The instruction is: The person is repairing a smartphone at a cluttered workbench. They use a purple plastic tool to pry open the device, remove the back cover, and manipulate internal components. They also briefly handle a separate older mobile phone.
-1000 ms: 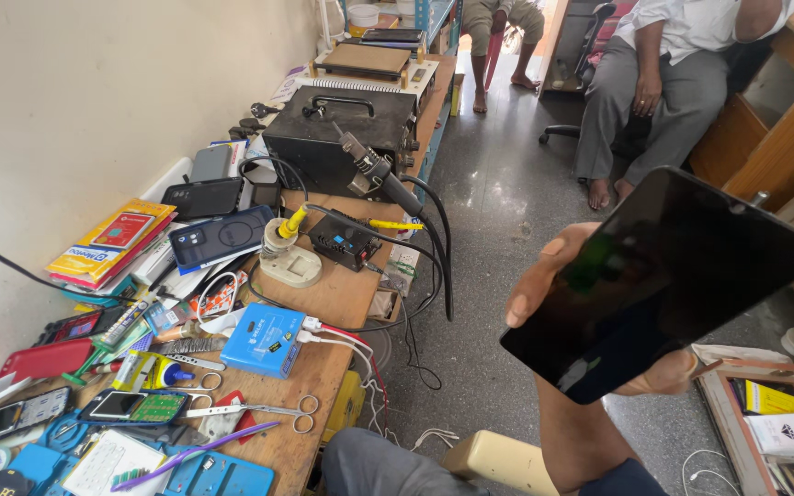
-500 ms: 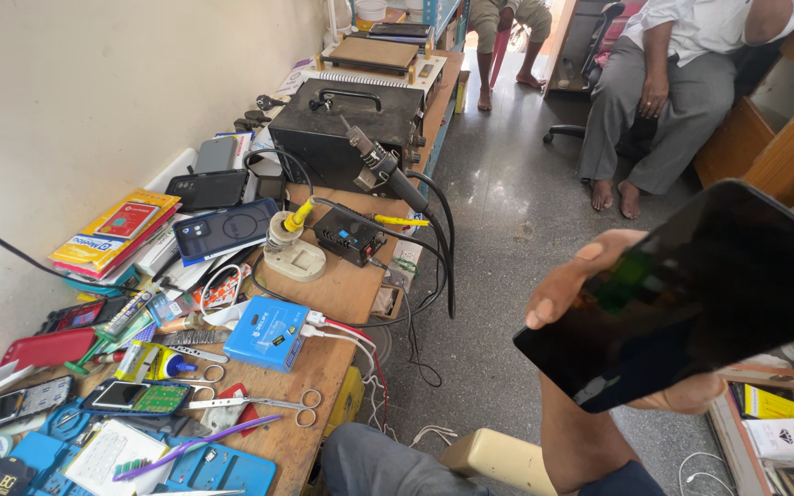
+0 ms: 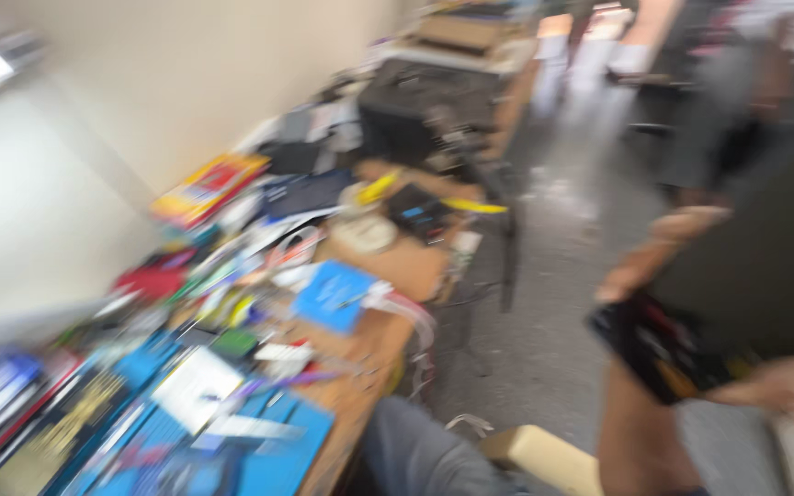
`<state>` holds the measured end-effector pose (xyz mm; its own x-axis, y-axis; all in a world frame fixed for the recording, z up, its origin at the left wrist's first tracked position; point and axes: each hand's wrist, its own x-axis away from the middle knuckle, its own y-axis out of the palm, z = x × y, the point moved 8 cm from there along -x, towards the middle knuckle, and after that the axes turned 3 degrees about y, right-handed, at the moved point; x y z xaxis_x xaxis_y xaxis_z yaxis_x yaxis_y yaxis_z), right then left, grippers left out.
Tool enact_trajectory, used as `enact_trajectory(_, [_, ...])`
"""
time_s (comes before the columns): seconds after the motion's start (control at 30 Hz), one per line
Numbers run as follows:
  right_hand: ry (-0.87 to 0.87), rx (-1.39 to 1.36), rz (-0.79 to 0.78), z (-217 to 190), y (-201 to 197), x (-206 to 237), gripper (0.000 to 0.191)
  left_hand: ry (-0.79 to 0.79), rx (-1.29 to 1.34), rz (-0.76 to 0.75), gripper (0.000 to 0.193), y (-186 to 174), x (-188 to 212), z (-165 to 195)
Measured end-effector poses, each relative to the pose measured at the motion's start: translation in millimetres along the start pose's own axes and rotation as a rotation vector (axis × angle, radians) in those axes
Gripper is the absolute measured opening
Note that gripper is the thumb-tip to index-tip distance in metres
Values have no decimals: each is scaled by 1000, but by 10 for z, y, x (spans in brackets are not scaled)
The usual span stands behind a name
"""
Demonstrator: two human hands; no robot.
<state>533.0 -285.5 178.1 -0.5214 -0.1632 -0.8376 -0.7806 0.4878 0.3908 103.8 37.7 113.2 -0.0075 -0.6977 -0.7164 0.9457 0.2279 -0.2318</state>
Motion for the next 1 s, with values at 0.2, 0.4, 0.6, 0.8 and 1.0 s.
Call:
enact_trajectory(0.2, [262,271,-259,493,738,10,78,56,60,-102,51,-624,311,-200])
enact_trajectory(0.4, [527,739,-729,1209,1712,265,71,128,-2,-43,47,-808,137,-119])
enact_trajectory(0.6, [247,1092,-1201,2131,2731,1005,69,-229,-470,-122,28,-1428,14,-398])
enact_trajectory(0.8, [175,1039,-1370,2714,3100,1426,79,-351,-775,-399,89,-1521,663,-261])
enact_trajectory(1.0, [186,953,-1391,2966,3114,1670,77,-404,-783,-439,108,-1240,866,-364])
